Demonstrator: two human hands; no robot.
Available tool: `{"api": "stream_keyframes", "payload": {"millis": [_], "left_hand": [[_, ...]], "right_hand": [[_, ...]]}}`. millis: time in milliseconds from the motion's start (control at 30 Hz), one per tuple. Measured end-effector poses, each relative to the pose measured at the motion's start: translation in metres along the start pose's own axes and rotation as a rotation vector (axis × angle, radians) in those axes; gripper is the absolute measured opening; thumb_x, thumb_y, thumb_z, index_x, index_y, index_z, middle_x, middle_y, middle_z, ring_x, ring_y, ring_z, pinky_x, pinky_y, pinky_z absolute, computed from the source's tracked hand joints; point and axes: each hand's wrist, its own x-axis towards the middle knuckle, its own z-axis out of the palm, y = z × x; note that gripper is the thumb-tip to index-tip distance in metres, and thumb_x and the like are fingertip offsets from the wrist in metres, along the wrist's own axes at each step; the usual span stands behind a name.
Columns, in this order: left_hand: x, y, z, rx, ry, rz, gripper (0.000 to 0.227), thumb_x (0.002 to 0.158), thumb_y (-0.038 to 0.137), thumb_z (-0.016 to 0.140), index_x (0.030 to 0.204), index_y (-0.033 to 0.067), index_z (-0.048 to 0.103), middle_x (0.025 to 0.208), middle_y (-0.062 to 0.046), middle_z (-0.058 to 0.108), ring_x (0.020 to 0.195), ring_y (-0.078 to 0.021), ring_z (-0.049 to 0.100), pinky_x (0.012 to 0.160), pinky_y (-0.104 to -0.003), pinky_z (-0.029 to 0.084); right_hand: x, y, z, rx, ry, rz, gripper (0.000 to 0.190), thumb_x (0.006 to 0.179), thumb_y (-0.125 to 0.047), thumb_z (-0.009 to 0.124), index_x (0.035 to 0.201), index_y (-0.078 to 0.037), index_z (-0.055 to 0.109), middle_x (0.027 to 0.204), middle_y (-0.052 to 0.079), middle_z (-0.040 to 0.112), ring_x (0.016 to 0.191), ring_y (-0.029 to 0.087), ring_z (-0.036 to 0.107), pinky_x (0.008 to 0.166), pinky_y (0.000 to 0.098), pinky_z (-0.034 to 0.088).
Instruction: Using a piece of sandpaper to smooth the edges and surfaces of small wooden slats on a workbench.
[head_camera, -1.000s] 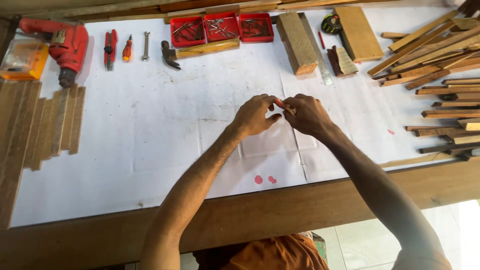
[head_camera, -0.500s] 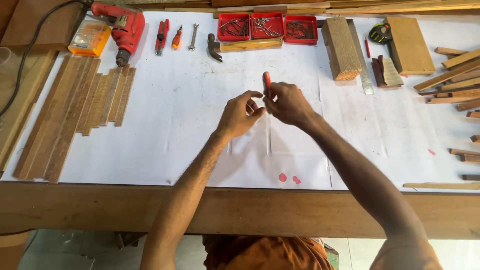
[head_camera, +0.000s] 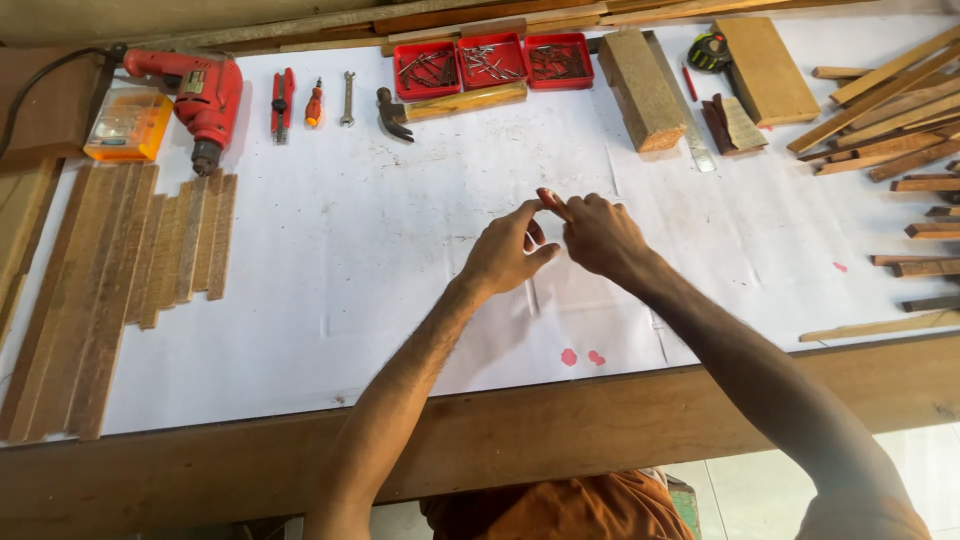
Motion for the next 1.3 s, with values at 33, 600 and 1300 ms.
{"api": "stream_keyframes", "payload": {"millis": [33,600,1300], "left_hand": [[-0.009,-0.006,-0.011,0.002,0.009,-0.013,0.061,0.086,0.026,0.080,0.137,0.0051,0.052,0.088,-0.005,0.072,0.076,-0.0180,0.068,0.069,-0.034,0.057],[-0.124,-0.057,-0.139,-0.053,0.333,-0.087,0.049,0.085,0.002,0.071,0.132,0.0042,0.058,0.091,-0.005,0.075,0.079,-0.0155,0.073,0.073,-0.032,0.060],[-0.009,-0.024,-0.035,-0.033,0.017,0.003,0.029,0.090,0.017,0.075,0.117,0.0097,0.072,0.101,-0.007,0.074,0.075,-0.0181,0.072,0.073,-0.034,0.059]], "right_hand": [[0.008,-0.015,0.004,0.004,-0.007,-0.013,0.034,0.089,-0.005,0.058,0.122,0.000,0.067,0.089,0.022,0.070,0.078,0.040,0.069,0.069,0.0540,0.057],[0.076,-0.187,0.036,0.348,-0.096,-0.390,0.019,0.091,-0.016,0.070,0.101,0.000,0.069,0.089,0.018,0.073,0.079,0.036,0.073,0.070,0.0460,0.060],[-0.007,-0.022,-0.003,0.161,0.038,0.123,0.024,0.084,-0.016,0.069,0.101,0.000,0.072,0.084,0.021,0.071,0.071,0.037,0.071,0.065,0.0474,0.058]]}}
